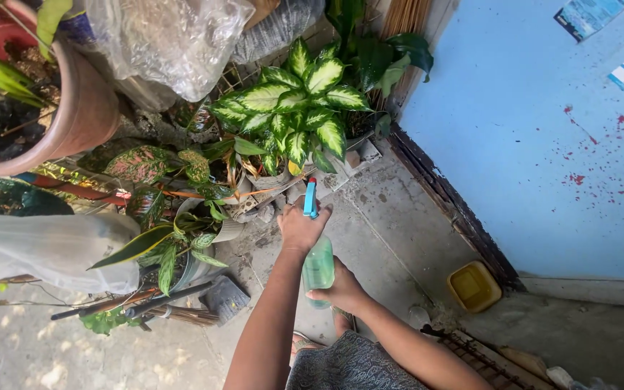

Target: Spray water on various potted plants using a hand-held spray bottle

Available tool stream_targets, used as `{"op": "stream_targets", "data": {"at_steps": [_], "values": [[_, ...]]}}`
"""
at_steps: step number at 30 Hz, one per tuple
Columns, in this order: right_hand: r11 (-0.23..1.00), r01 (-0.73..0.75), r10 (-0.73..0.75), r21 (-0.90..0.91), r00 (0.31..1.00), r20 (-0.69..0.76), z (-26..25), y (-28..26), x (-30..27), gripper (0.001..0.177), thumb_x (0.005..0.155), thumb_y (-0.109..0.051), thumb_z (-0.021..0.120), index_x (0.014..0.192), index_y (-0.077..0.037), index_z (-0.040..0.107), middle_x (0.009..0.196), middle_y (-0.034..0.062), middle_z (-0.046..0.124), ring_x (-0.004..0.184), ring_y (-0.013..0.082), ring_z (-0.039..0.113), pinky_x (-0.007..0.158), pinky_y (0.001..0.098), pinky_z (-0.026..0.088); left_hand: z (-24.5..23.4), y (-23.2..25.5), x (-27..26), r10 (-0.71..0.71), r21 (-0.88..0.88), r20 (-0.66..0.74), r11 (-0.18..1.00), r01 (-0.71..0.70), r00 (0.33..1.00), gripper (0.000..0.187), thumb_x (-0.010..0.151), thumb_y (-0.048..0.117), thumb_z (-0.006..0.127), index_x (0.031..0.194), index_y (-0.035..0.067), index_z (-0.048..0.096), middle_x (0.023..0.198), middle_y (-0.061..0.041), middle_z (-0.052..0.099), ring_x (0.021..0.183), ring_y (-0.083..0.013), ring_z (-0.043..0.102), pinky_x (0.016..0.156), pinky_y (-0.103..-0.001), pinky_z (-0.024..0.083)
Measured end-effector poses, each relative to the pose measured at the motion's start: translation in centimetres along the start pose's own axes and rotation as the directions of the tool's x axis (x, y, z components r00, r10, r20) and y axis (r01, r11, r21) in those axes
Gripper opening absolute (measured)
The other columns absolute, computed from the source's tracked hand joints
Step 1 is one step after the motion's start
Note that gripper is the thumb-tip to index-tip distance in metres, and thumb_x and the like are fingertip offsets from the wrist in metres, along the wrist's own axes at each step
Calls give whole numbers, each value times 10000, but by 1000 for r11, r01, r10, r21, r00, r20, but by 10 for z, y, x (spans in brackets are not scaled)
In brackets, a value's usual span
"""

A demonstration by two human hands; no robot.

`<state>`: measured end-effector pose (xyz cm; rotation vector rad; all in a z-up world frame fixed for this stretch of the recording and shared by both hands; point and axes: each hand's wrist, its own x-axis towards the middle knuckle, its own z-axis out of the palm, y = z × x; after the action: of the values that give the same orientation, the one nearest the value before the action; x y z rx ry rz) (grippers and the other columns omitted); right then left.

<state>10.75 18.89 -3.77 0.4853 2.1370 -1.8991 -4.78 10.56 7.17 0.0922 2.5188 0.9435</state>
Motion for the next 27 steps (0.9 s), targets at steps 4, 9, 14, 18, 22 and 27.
{"op": "stream_targets", "data": {"at_steps": [4, 9, 14, 18, 22, 27], "values": [[1000, 6, -7, 26, 999, 34, -7, -11, -5, 833, 527, -286, 963, 1226, -33, 586, 1094, 179, 724, 1087, 352, 706, 936, 491, 542, 21, -29, 23, 9, -28, -46, 1000, -10, 999, 478, 741, 663, 721, 1006, 272, 649, 985, -15, 741, 1137, -269, 613, 992, -410, 410], [999, 44, -45, 18, 998, 38, -10, 6, 0, 825, 503, -229, 977, 1224, -50, 618, 1093, 139, 720, 1100, 294, 679, 980, 483, 513, 25, -40, 21, -8, -19, -118, 1000, 5, 993, 420, 764, 633, 708, 967, 273, 639, 961, 20, 738, 1097, -239, 612, 998, -407, 392], [988, 94, -83, -120, 992, 92, -20, -1, 8, 843, 533, -227, 957, 1272, -38, 596, 1144, 219, 682, 1146, 415, 662, 985, 536, 500, -36, 0, -43, 112, -385, -65, 914, -129, 992, 779, 707, 481, 828, 1307, 99, 510, 1342, -214, 590, 1327, -431, 477, 1148, -563, 323], [974, 143, -118, -176, 982, 147, -25, -48, 8, 827, 570, -211, 928, 1306, -54, 583, 1174, 214, 657, 1168, 398, 647, 1012, 519, 483, -69, 18, -91, 115, -511, -178, 838, -192, 977, 958, 814, 303, 813, 1527, -77, 299, 1474, -404, 395, 1407, -557, 396, 1177, -684, 358], [939, 216, -151, -266, 958, 244, -14, -71, 17, 838, 571, -219, 922, 1324, -81, 581, 1192, 189, 653, 1175, 373, 645, 1017, 489, 489, -24, -35, -83, 131, -428, -485, 826, -365, 864, 219, 856, 285, 860, 1017, 148, 803, 947, -98, 785, 1002, -305, 727, 957, -438, 530], [996, 84, -86, 27, 866, 493, -32, -125, 8, 1027, 758, -154, 855, 1601, -53, 278, 1645, 252, 295, 1543, 441, 133, 1197, 687, 56, -10, -47, -102, -98, -512, -588, 814, -275, 803, 197, 870, 261, 831, 993, 116, 780, 894, -138, 799, 929, -276, 758, 864, -421, 558]]}}
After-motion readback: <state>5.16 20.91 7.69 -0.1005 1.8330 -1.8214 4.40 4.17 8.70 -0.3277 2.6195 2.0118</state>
